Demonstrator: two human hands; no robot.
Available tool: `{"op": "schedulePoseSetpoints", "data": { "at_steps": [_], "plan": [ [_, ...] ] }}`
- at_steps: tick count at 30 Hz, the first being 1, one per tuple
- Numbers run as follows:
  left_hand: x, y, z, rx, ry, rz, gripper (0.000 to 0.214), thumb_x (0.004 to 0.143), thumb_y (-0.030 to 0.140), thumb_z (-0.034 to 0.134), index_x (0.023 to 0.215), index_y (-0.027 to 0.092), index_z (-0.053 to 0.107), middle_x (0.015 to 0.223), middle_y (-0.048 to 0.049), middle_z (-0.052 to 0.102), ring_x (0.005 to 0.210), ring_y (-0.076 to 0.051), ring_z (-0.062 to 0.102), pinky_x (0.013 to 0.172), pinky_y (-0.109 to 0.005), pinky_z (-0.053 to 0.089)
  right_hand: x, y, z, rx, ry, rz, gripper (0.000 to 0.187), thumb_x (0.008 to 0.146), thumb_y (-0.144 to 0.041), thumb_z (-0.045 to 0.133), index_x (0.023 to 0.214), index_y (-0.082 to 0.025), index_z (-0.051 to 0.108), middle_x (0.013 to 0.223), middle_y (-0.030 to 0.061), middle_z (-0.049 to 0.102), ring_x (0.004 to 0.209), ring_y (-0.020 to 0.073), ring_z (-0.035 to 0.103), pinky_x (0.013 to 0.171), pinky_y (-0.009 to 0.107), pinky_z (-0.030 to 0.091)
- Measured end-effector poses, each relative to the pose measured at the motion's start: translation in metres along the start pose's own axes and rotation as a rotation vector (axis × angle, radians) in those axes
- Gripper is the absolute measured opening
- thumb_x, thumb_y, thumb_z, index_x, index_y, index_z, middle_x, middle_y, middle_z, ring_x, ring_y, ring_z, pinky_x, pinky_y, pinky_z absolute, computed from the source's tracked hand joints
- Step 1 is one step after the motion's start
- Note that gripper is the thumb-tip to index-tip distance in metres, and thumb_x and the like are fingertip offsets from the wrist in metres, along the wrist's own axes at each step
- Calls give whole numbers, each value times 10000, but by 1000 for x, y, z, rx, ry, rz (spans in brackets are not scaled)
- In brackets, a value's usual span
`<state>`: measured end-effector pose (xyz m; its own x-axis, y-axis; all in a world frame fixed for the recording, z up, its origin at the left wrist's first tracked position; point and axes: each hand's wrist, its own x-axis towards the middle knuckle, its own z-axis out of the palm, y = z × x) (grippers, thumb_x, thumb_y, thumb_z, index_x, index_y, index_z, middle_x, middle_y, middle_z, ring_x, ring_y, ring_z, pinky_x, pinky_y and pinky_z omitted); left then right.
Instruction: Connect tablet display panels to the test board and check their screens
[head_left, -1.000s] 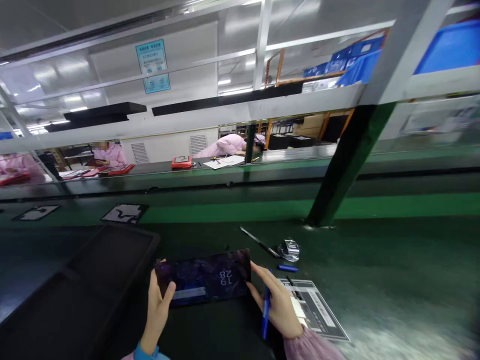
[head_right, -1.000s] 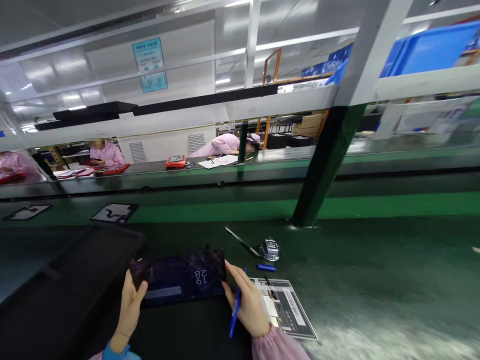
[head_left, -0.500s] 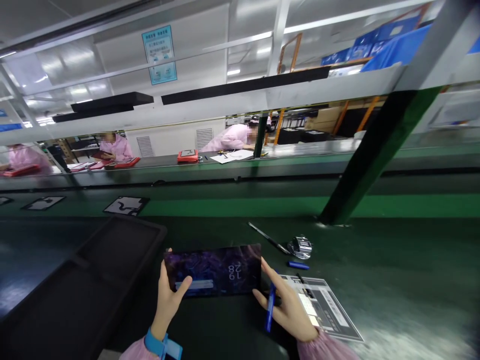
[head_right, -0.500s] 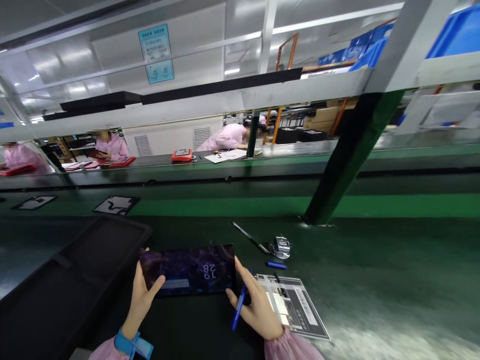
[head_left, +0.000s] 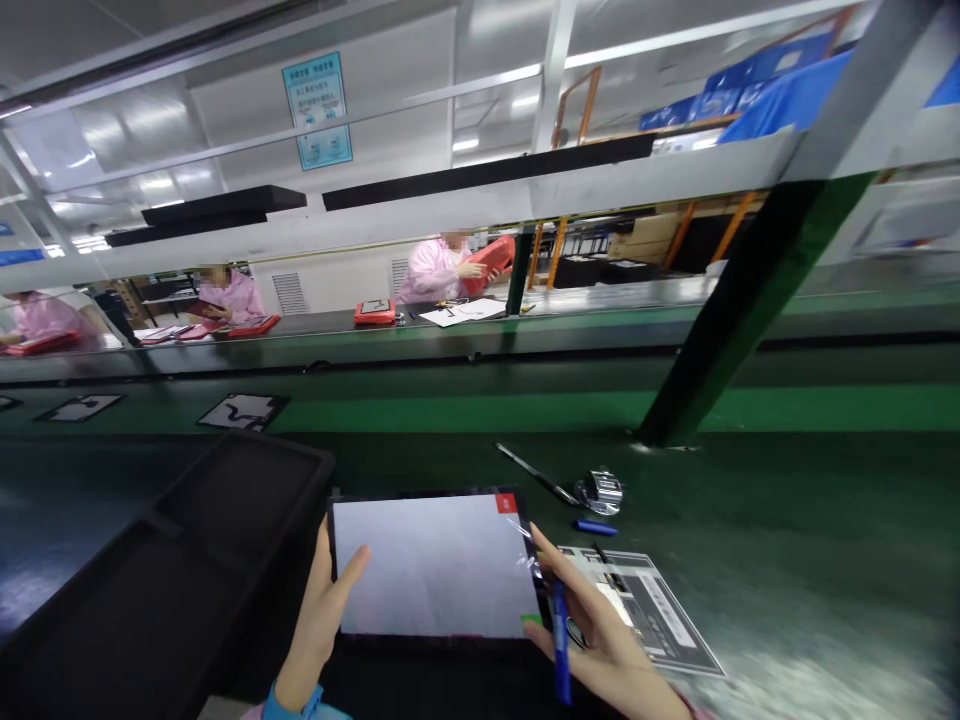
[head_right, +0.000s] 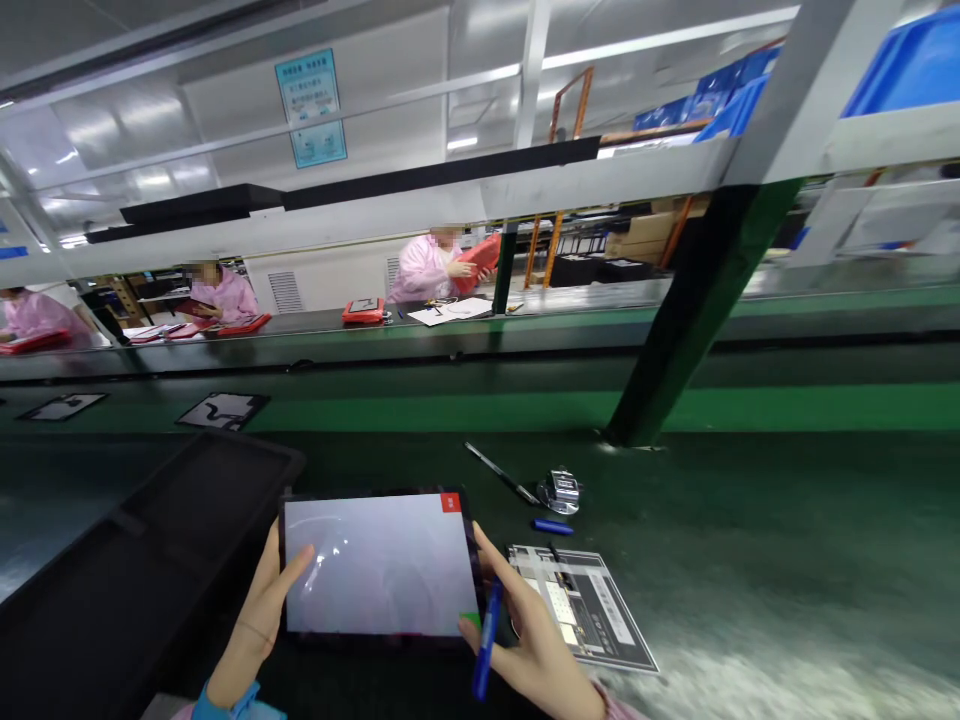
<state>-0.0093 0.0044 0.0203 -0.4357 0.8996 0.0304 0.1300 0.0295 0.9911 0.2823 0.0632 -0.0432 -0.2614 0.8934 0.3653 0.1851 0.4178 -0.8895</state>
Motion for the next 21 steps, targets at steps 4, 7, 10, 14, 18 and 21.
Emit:
{"op": "schedulePoseSetpoints", "data": {
  "at_steps": [4, 7, 10, 14, 18, 21],
  "plan": [
    [-15, 20, 3, 35, -112, -74, 944, 806, 510, 657, 1522, 285, 83, 1633, -54, 123, 1471, -293, 179, 1185, -442, 226, -1, -28, -13, 143, 68, 215, 623, 820, -480, 641, 1381, -241, 513, 1093, 84, 686, 1018, 254, 650, 829, 321, 552],
    [-24, 25, 6, 137, -160, -72, 1048, 760, 513, 704, 1520, 296, 16, 1627, -75, 142, 1455, -334, 221, 1161, -491, 264, 1, -45, -15, 223, 149, 353, 631, 777, -538, 667, 1319, -230, 568, 1010, 69, 716, 956, 263, 670, 807, 327, 552],
    [-27, 20, 8, 186, -113, -33, 1033, 724, 559, 712, 1515, 277, 110, 1624, -92, 147, 1452, -360, 211, 1120, -472, 327, -2, -59, -12, 330, 291, 510, 627, 765, -562, 662, 1288, -230, 570, 808, 34, 729, 728, 234, 683, 616, 283, 547],
    [-24, 20, 5, 26, -29, -82, 728, 783, 618, 612, 1372, 235, 420, 998, -91, 713, 896, -271, 680, 710, -326, 524, -14, -69, -12, 352, 387, 576, 538, 754, -537, 677, 1197, -236, 628, 587, -19, 659, 534, 187, 611, 461, 227, 479],
    [-27, 33, 6, 165, 49, 62, 318, 838, 545, 594, 788, 232, 627, 504, 53, 501, 468, -140, 507, 479, -246, 386, -28, -69, -23, 264, 339, 505, 516, 786, -553, 646, 1194, -238, 634, 530, -16, 633, 543, 220, 645, 496, 259, 531],
    [-46, 32, 7, 247, 196, 347, 270, 818, 474, 642, 645, 270, 671, 950, -58, 703, 973, -288, 645, 830, -372, 512, -32, -66, -31, 256, 274, 514, 640, 802, -575, 631, 1336, -241, 520, 690, 26, 741, 584, 252, 695, 528, 299, 578]
  ]
}}
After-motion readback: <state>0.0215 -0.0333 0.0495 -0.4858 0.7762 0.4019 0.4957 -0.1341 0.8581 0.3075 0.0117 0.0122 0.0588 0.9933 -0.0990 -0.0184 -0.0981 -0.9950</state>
